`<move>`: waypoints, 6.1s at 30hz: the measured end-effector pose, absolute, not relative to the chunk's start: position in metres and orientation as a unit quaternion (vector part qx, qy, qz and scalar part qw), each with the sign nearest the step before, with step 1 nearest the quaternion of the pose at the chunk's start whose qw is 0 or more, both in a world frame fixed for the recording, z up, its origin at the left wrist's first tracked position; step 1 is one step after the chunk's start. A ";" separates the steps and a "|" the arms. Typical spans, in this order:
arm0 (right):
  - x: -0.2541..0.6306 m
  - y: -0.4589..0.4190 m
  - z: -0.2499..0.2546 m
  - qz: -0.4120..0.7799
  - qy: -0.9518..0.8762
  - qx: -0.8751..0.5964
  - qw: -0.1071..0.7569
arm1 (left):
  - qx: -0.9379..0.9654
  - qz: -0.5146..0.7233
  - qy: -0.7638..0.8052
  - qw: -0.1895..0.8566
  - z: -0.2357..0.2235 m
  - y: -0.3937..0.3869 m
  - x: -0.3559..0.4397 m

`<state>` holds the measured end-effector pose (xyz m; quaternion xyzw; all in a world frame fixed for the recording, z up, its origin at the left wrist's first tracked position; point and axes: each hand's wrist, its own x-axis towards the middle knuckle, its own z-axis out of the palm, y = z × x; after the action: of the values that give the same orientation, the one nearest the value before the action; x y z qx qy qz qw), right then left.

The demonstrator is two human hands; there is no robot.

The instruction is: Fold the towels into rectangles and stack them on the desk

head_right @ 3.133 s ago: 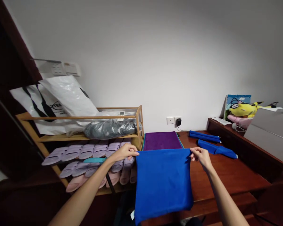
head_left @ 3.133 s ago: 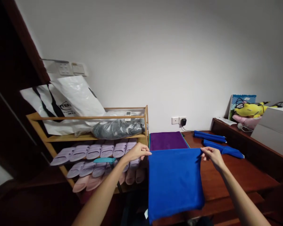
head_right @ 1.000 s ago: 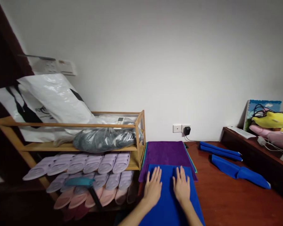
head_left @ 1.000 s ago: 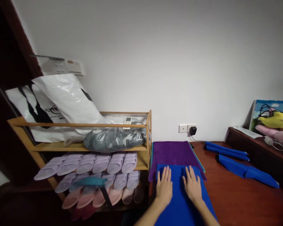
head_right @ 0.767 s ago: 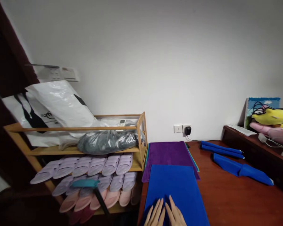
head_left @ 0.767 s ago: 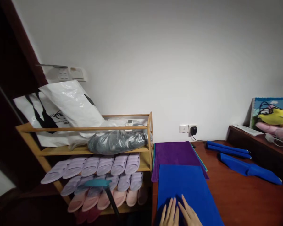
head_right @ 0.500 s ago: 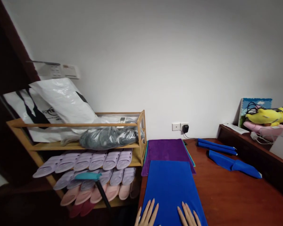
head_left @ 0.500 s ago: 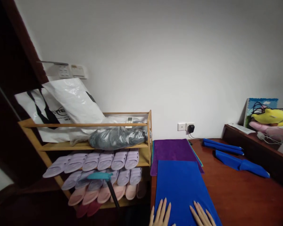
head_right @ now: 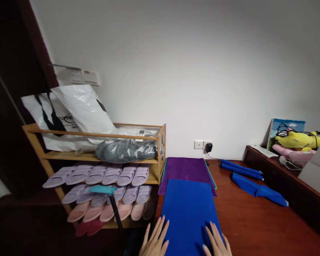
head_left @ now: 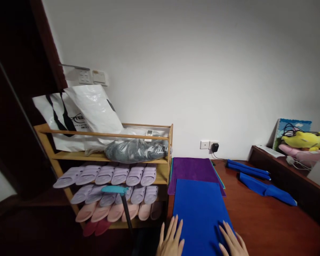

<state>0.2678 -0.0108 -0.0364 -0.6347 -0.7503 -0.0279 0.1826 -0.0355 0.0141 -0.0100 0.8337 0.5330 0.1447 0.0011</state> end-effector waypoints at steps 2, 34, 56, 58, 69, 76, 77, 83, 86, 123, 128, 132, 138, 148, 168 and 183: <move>0.243 0.003 -0.013 0.005 -0.756 -0.626 0.190 | 0.832 0.172 0.527 -0.018 0.003 0.024 -0.017; 0.258 0.106 -0.031 0.039 -0.672 -0.725 0.148 | 0.820 0.100 0.563 0.032 -0.006 0.133 -0.026; 0.255 0.175 -0.005 0.026 -0.685 -0.710 0.163 | 0.792 0.144 0.593 -0.023 0.027 0.190 0.008; 0.254 0.187 -0.011 0.022 -0.690 -0.706 0.156 | 0.792 0.138 0.594 -0.025 0.022 0.204 0.009; 0.278 0.192 -0.033 0.019 -0.662 -0.737 0.136 | 0.794 0.105 0.598 0.018 0.001 0.216 -0.001; 0.276 0.179 -0.030 0.015 -0.665 -0.734 0.136 | 0.796 0.108 0.595 0.017 0.001 0.206 -0.001; 0.275 0.176 -0.030 0.016 -0.665 -0.735 0.136 | 0.796 0.108 0.595 0.018 0.002 0.203 -0.002; 0.273 0.150 -0.024 0.025 -0.657 -0.741 0.138 | 0.800 0.102 0.591 0.013 0.003 0.179 -0.004; 0.271 0.132 -0.020 0.025 -0.654 -0.744 0.138 | 0.804 0.107 0.585 0.018 0.004 0.164 -0.005; 0.345 0.028 0.029 0.288 -0.639 -0.651 0.291 | 0.797 0.161 0.492 0.311 0.080 0.094 -0.064; 0.350 0.008 0.073 0.391 -0.609 -0.570 0.389 | 0.777 0.213 0.440 0.395 0.121 0.082 -0.082; 0.346 -0.008 0.127 0.383 -0.600 -0.561 0.422 | 0.760 0.263 0.425 0.415 0.157 0.070 -0.088; 0.341 -0.011 0.195 0.304 -0.606 -0.576 0.457 | 0.739 0.357 0.393 0.414 0.213 0.065 -0.090; 0.343 0.040 0.225 0.232 -0.625 -0.575 0.475 | 0.753 0.379 0.383 0.377 0.238 0.100 -0.084; 0.339 0.215 0.088 0.126 -0.575 -0.715 0.378 | 0.732 0.294 0.571 0.228 0.114 0.257 -0.035; 0.196 0.217 0.000 0.092 -0.735 -0.637 0.214 | 0.818 0.138 0.551 0.089 0.025 0.226 0.056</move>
<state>0.1960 0.2174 0.0005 -0.6371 -0.7347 0.0921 0.2140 0.0563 0.2263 0.0251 0.8182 0.5510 0.1377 0.0894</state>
